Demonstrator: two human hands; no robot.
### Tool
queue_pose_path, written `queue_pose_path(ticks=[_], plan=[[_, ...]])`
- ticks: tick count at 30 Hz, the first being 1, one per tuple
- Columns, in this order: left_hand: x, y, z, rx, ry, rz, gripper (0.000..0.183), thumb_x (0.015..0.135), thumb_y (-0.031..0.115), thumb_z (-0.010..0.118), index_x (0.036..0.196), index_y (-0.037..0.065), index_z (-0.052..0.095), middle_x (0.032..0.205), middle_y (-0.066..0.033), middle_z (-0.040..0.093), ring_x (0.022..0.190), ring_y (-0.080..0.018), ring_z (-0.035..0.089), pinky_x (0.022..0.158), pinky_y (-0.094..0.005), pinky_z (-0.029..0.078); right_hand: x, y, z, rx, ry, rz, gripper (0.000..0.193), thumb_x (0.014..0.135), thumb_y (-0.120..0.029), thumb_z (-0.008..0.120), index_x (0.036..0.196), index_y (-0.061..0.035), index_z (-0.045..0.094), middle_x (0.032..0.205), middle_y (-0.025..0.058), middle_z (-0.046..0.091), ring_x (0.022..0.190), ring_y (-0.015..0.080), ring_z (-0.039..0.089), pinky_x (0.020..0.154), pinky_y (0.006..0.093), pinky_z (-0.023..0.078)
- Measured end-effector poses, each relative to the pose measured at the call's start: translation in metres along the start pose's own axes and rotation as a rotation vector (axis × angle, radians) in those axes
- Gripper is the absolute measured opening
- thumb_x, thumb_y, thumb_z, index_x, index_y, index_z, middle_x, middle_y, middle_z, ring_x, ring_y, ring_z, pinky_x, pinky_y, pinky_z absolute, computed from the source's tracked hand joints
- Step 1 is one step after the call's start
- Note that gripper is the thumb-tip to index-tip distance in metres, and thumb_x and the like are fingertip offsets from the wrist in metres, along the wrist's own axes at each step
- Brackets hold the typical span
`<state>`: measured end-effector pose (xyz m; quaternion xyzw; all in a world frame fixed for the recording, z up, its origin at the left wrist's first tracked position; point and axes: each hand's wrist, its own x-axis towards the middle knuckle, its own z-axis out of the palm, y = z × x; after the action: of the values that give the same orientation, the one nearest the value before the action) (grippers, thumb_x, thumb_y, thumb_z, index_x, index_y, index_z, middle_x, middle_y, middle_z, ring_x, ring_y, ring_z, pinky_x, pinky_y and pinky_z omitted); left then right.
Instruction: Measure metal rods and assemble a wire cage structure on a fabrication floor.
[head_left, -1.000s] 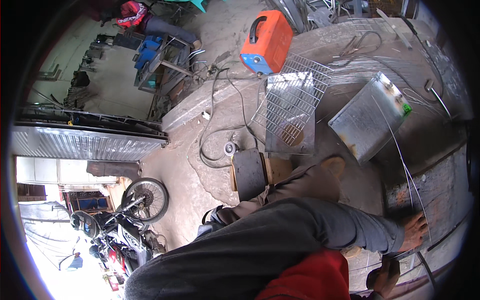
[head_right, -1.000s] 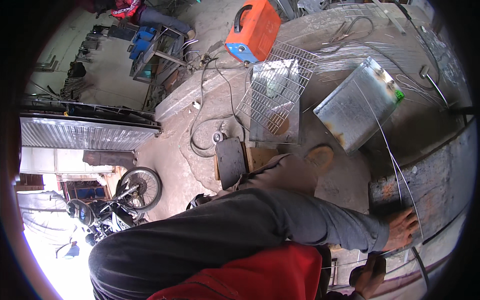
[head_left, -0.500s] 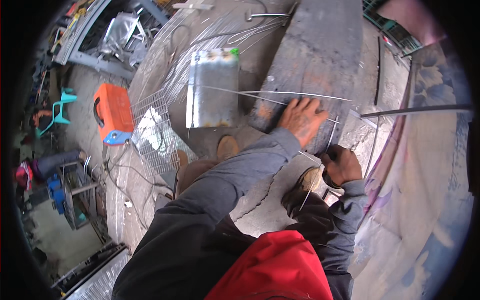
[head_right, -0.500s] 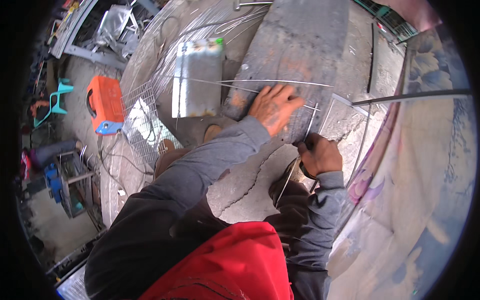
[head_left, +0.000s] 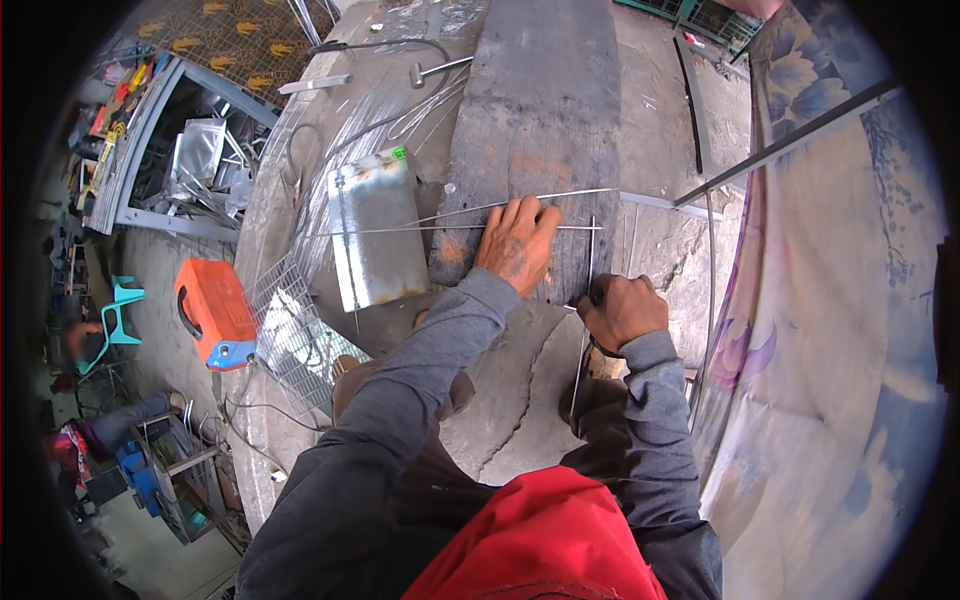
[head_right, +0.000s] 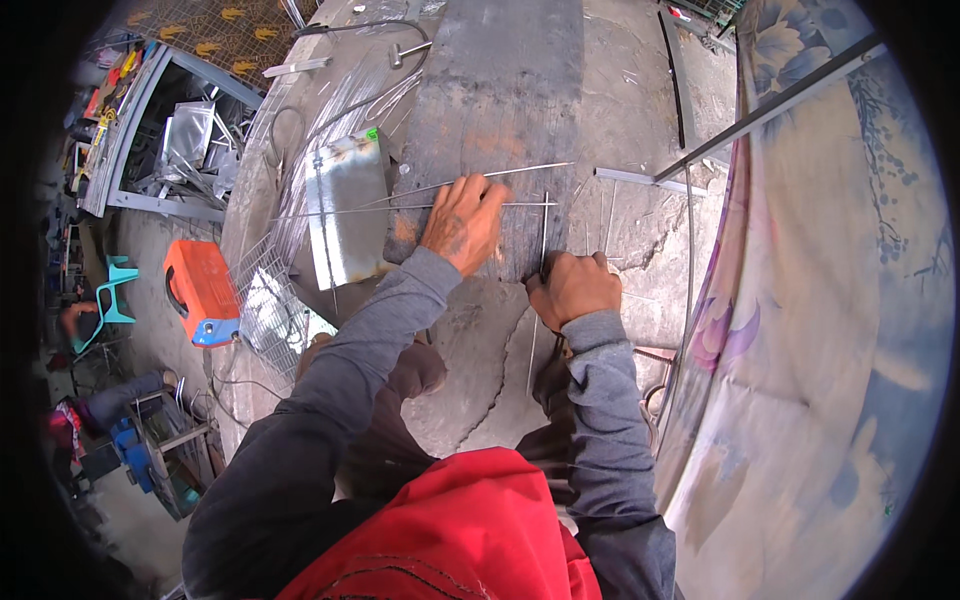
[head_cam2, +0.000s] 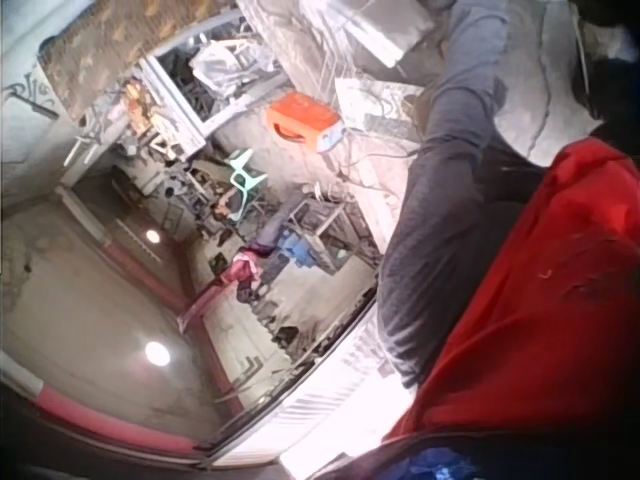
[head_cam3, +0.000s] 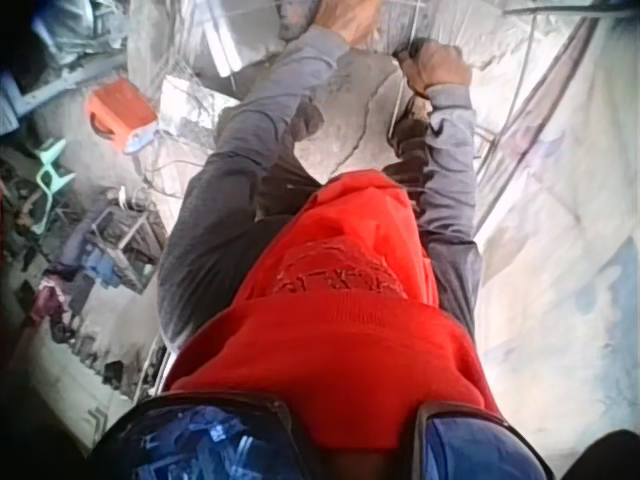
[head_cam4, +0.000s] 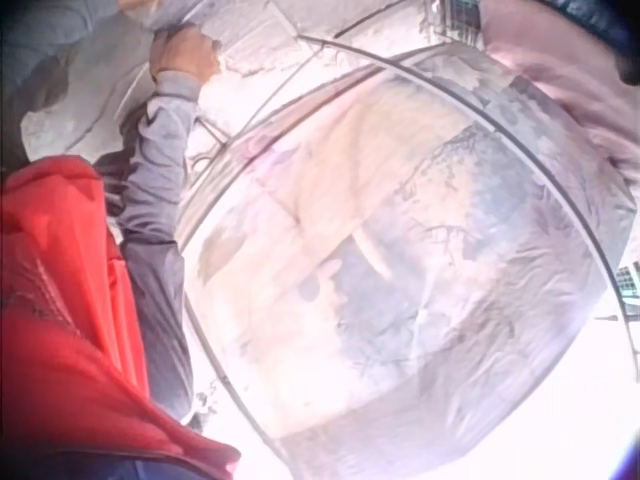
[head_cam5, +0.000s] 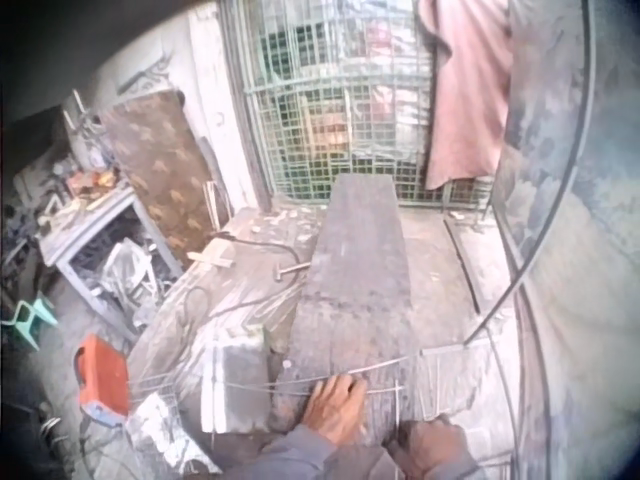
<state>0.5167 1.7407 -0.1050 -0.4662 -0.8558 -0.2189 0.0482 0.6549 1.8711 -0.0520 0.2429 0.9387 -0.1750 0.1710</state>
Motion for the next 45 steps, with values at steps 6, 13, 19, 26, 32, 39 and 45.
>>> queue_pose_path(ticks=[6, 13, 19, 26, 32, 39, 45], plan=[[0.018, -0.013, -0.025, -0.089, 0.088, -0.028, 0.018, 0.085, 0.009, 0.058, 0.102, 0.006, 0.059, 0.095, -0.0121, 0.051, 0.094, -0.0307, 0.054, 0.084, -0.0437, 0.04, 0.0, 0.008, 0.008, -0.024, 0.062, -0.016, 0.032, 0.08, -0.04, 0.065, 0.091, -0.0117, 0.073, 0.085, 0.0165, 0.071, 0.09, 0.0377, 0.065, 0.08, 0.0468, 0.054], [0.014, -0.035, -0.016, 0.009, 0.032, -0.124, 0.014, 0.088, 0.012, 0.058, 0.101, 0.008, 0.06, 0.098, -0.0107, 0.054, 0.097, -0.0311, 0.054, 0.086, -0.0442, 0.042, 0.0, 0.003, 0.004, -0.002, 0.029, 0.025, 0.034, 0.08, -0.041, 0.065, 0.097, -0.0126, 0.073, 0.091, 0.018, 0.071, 0.097, 0.0389, 0.065, 0.081, 0.0462, 0.055], [0.01, -0.031, -0.017, 0.024, 0.001, -0.144, 0.013, 0.091, 0.016, 0.06, 0.101, 0.009, 0.064, 0.099, -0.0075, 0.056, 0.099, -0.0276, 0.055, 0.088, -0.0413, 0.043, 0.001, 0.001, -0.001, 0.02, 0.004, 0.015, 0.033, 0.082, -0.041, 0.062, 0.1, -0.0156, 0.073, 0.09, 0.016, 0.072, 0.096, 0.0388, 0.065, 0.082, 0.0464, 0.055], [0.012, -0.023, -0.011, 0.125, 0.006, -0.125, 0.01, 0.093, 0.015, 0.057, 0.097, 0.006, 0.058, 0.097, -0.0094, 0.055, 0.097, -0.0284, 0.054, 0.085, -0.0422, 0.042, 0.0, 0.001, -0.004, 0.043, -0.022, 0.026, 0.032, 0.081, -0.039, 0.062, 0.099, -0.0144, 0.072, 0.091, 0.0165, 0.072, 0.093, 0.0396, 0.066, 0.082, 0.0476, 0.054], [0.014, -0.02, -0.022, -0.1, 0.039, -0.167, 0.012, 0.096, 0.016, 0.052, 0.102, 0.005, 0.053, 0.094, -0.0113, 0.055, 0.094, -0.0312, 0.055, 0.084, -0.044, 0.043, -0.002, -0.003, -0.007, 0.057, 0.026, 0.035, 0.031, 0.081, -0.038, 0.061, 0.096, -0.0122, 0.072, 0.088, 0.0197, 0.071, 0.09, 0.0419, 0.066, 0.082, 0.0494, 0.054], [0.017, -0.018, -0.019, -0.203, 0.077, -0.123, 0.016, 0.096, 0.016, 0.055, 0.11, 0.014, 0.062, 0.088, -0.0107, 0.055, 0.088, -0.0305, 0.055, 0.082, -0.0425, 0.046, 0.004, 0.001, -0.015, 0.219, 0.117, 0.1, 0.032, 0.082, -0.036, 0.06, 0.095, -0.0097, 0.071, 0.084, 0.0219, 0.069, 0.086, 0.0432, 0.064, 0.079, 0.0493, 0.053], [0.028, -0.027, -0.029, -0.15, 0.203, -0.108, 0.02, 0.095, 0.019, 0.06, 0.111, 0.022, 0.069, 0.085, -0.0064, 0.052, 0.083, -0.0255, 0.053, 0.078, -0.0388, 0.046, 0.013, -0.001, -0.001, 0.17, 0.345, 0.063, 0.028, 0.082, -0.034, 0.062, 0.094, -0.0105, 0.071, 0.092, 0.0128, 0.071, 0.089, 0.0404, 0.063, 0.078, 0.0483, 0.054]])
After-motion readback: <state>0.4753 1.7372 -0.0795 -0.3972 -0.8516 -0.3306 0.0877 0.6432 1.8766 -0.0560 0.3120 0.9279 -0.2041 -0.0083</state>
